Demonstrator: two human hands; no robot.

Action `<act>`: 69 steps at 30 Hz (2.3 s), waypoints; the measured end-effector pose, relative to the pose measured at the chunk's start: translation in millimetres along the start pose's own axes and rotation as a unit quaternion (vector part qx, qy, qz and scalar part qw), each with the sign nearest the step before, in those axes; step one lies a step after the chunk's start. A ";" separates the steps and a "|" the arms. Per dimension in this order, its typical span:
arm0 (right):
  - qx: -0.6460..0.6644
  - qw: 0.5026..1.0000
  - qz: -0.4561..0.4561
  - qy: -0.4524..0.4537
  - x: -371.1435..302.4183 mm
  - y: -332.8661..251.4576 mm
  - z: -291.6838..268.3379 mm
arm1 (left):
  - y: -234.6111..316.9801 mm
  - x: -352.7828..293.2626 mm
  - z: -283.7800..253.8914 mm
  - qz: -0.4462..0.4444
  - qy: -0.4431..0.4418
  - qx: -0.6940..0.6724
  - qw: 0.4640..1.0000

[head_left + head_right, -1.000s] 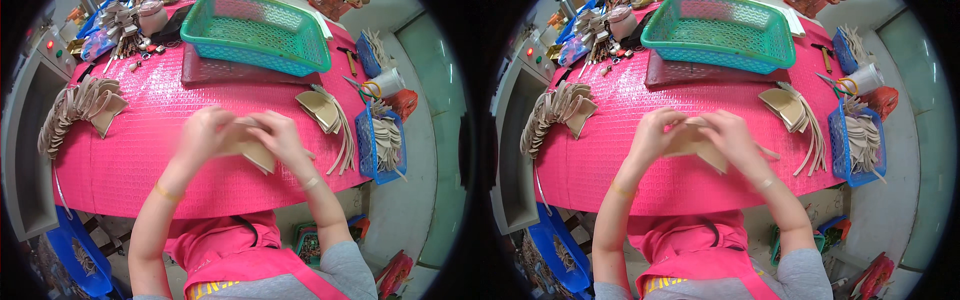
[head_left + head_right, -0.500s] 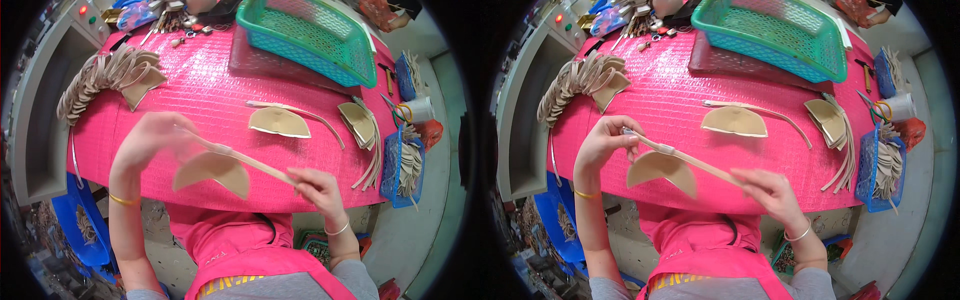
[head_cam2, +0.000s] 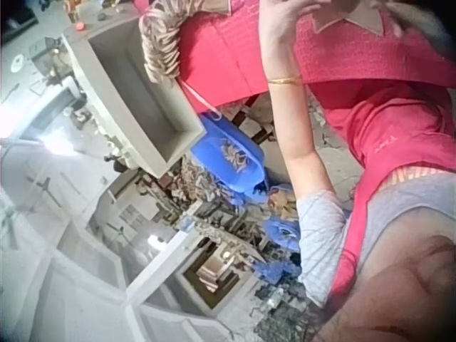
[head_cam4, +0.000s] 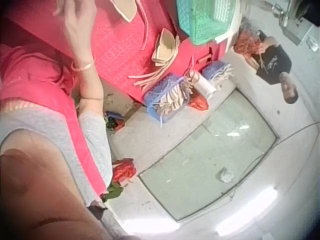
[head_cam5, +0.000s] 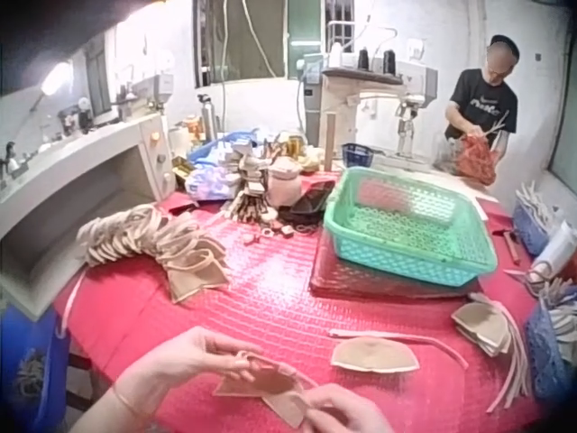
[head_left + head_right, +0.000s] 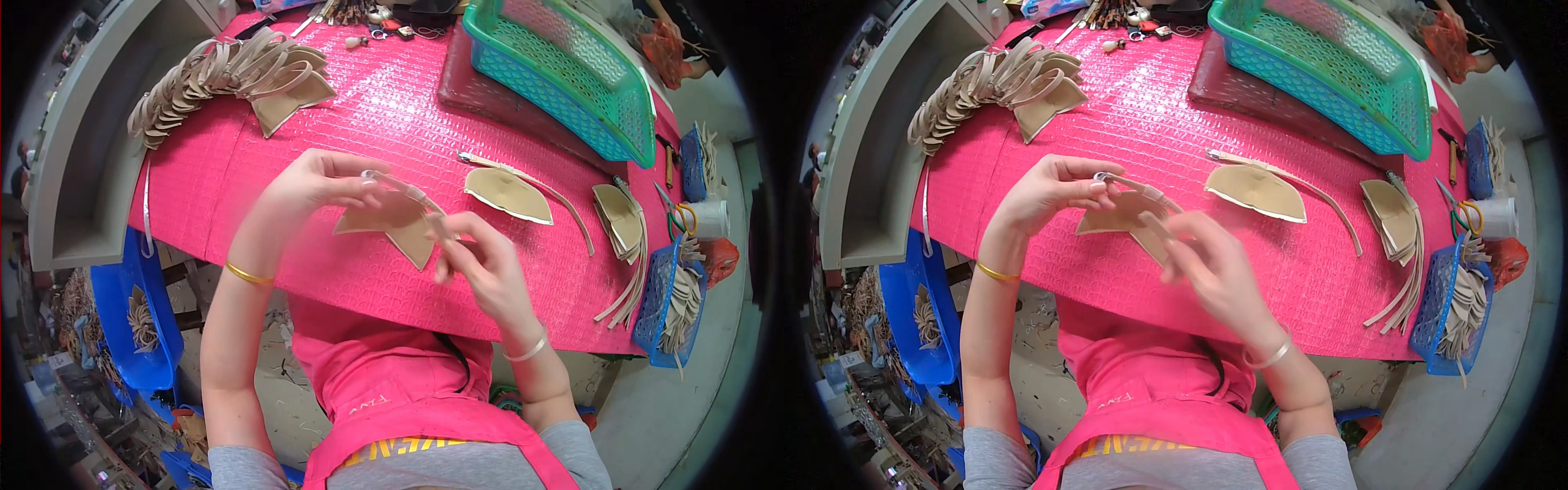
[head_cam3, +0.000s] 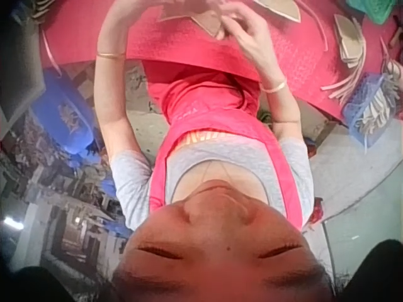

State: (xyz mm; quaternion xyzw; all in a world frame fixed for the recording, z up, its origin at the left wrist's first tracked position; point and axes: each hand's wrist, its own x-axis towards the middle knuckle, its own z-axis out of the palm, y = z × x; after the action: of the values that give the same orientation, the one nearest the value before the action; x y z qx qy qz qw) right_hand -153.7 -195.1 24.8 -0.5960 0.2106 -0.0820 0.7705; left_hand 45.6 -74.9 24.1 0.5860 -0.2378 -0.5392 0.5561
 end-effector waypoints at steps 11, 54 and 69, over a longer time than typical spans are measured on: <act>0.015 0.996 -0.088 0.017 50.1 24.7 26.2 | -18.6 -7.5 25.9 0.145 0.125 0.047 0.980; -0.449 0.722 -0.526 0.003 27.7 8.1 -0.6 | -33.3 -25.9 78.0 0.120 0.104 -0.217 0.963; -0.476 0.718 -0.507 -0.030 22.5 6.2 8.6 | -41.3 -22.7 88.0 0.174 0.186 -0.233 0.938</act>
State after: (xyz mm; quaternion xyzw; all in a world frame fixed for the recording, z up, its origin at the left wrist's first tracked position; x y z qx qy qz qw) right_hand -130.6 -194.3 15.5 -0.9038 -0.1354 -0.3314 0.2345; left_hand -53.5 -78.7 12.5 0.4793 -0.0958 -0.3553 0.7968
